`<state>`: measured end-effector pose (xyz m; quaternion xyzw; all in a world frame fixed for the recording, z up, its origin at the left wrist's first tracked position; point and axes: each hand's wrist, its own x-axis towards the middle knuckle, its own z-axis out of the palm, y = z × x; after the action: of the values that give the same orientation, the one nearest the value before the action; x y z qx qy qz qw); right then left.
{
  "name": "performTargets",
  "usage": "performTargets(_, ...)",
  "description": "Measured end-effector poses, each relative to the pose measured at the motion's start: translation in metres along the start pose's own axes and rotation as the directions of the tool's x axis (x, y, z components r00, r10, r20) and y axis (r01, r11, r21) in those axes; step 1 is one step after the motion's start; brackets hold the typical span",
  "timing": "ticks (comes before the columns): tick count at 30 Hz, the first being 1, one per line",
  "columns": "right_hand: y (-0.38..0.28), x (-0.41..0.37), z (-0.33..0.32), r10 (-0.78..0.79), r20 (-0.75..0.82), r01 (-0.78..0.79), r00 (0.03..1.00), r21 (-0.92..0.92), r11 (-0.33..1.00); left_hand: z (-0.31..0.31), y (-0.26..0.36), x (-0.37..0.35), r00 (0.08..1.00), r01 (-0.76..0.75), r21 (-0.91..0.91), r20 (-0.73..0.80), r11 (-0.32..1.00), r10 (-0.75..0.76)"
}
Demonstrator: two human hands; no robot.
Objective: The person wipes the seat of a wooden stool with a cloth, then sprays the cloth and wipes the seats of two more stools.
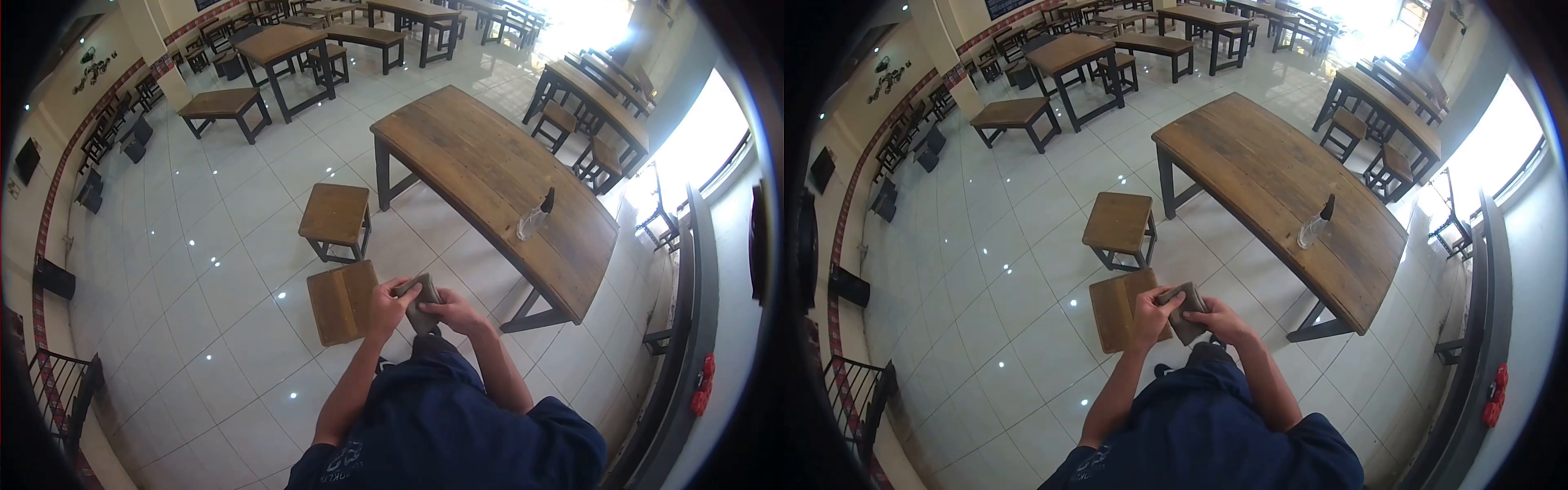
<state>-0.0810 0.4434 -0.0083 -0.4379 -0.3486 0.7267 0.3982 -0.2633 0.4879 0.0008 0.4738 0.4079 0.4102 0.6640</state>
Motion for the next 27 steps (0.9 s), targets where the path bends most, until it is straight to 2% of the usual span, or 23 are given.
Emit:
performTargets(1,0.002,-0.002,-0.004,0.112,-0.058,-0.117,0.992,-0.095,0.989,-0.001,0.0,0.0,0.999,-0.014,0.126,-0.045,0.992,0.02)
performTargets(2,0.004,-0.004,-0.007,0.118,-0.056,-0.123,0.991,-0.097,0.988,-0.002,0.001,0.001,0.995,-0.025,0.251,-0.087,0.968,0.048)
performTargets(3,0.004,-0.005,-0.009,0.115,-0.107,-0.132,0.988,-0.166,0.977,-0.005,-0.006,0.004,0.995,-0.023,0.25,-0.091,0.968,0.048)
performTargets(5,-0.002,-0.004,-0.015,0.107,-0.152,-0.141,0.983,-0.236,0.961,-0.013,-0.024,0.013,0.989,-0.033,-0.205,-0.145,0.978,0.003)
performTargets(6,-0.007,-0.002,-0.018,0.08,-0.156,-0.116,0.984,-0.242,0.963,-0.011,-0.024,0.014,0.988,-0.036,-0.205,-0.153,0.978,0.004)
performTargets(8,-0.02,0.004,-0.022,0.052,-0.148,-0.088,0.988,-0.249,0.964,-0.009,-0.021,0.018,0.984,-0.021,-0.508,-0.164,0.861,-0.073)
performTargets(10,-0.04,0.009,-0.023,0.122,-0.17,-0.183,0.978,-0.411,0.893,-0.007,-0.018,0.024,0.975,-0.02,-0.502,-0.201,0.865,-0.094)
performTargets(11,-0.041,0.014,-0.025,0.119,-0.162,-0.177,0.98,-0.408,0.896,-0.007,-0.017,0.028,0.966,-0.01,-0.498,-0.229,0.867,-0.12)
performTargets(12,-0.038,0.021,-0.026,-0.011,-0.097,-0.026,0.995,-0.368,0.929,-0.008,-0.013,0.031,0.966,-0.014,-0.49,-0.232,0.871,-0.115)
performTargets(13,-0.034,0.028,-0.028,-0.143,-0.039,0.124,0.989,-0.317,0.94,-0.011,-0.007,0.033,0.986,0.007,-0.461,-0.143,0.887,-0.082)
performTargets(14,-0.024,0.039,-0.034,-0.148,-0.035,0.13,0.988,-0.315,0.94,-0.013,-0.001,0.037,0.997,0.023,-0.432,-0.051,0.902,-0.049)
performTargets(15,-0.01,0.052,-0.041,-0.219,0.006,0.219,0.976,-0.038,0.975,-0.012,0.006,0.042,0.998,0.016,-0.432,-0.055,0.902,-0.044)
performTargets(16,-0.009,0.059,-0.04,-0.289,0.026,0.274,0.957,0.247,0.93,-0.01,0.012,0.045,0.999,0.023,-0.32,0.035,0.947,-0.012)
performTargets(17,-0.008,0.065,-0.041,-0.324,0.087,0.273,0.942,0.363,0.891,-0.01,0.018,0.047,0.992,0.019,-0.203,0.125,0.979,0.006)
performTargets(18,-0.016,0.067,-0.037,-0.319,0.096,0.264,0.943,0.364,0.893,-0.008,0.024,0.049,0.993,0.017,-0.203,0.114,0.979,0.006)
performTargets(20,-0.027,0.069,-0.034,-0.327,0.339,0.181,0.882,0.398,0.899,-0.004,0.03,0.054,0.984,-0.015,0.099,0.179,0.995,-0.003)
performTargets(21,-0.026,0.071,-0.034,-0.315,0.413,0.122,0.854,0.429,0.895,-0.005,0.026,0.057,0.985,-0.011,0.096,0.173,0.995,-0.005)
performTargets(23,-0.016,0.083,-0.034,-0.254,0.394,0.092,0.883,0.387,0.918,-0.011,0.02,0.063,0.984,-0.121,0.355,0.163,0.927,0.066)
performTargets(26,0.014,0.096,-0.037,-0.149,0.334,0.036,0.931,0.323,0.946,-0.023,0.025,0.069,0.995,-0.022,0.41,0.098,0.912,-0.02)
performTargets(27,0.025,0.099,-0.038,-0.039,0.292,-0.069,0.956,0.351,0.934,-0.03,0.016,0.072,0.997,-0.066,0.458,0.064,0.886,0.042)
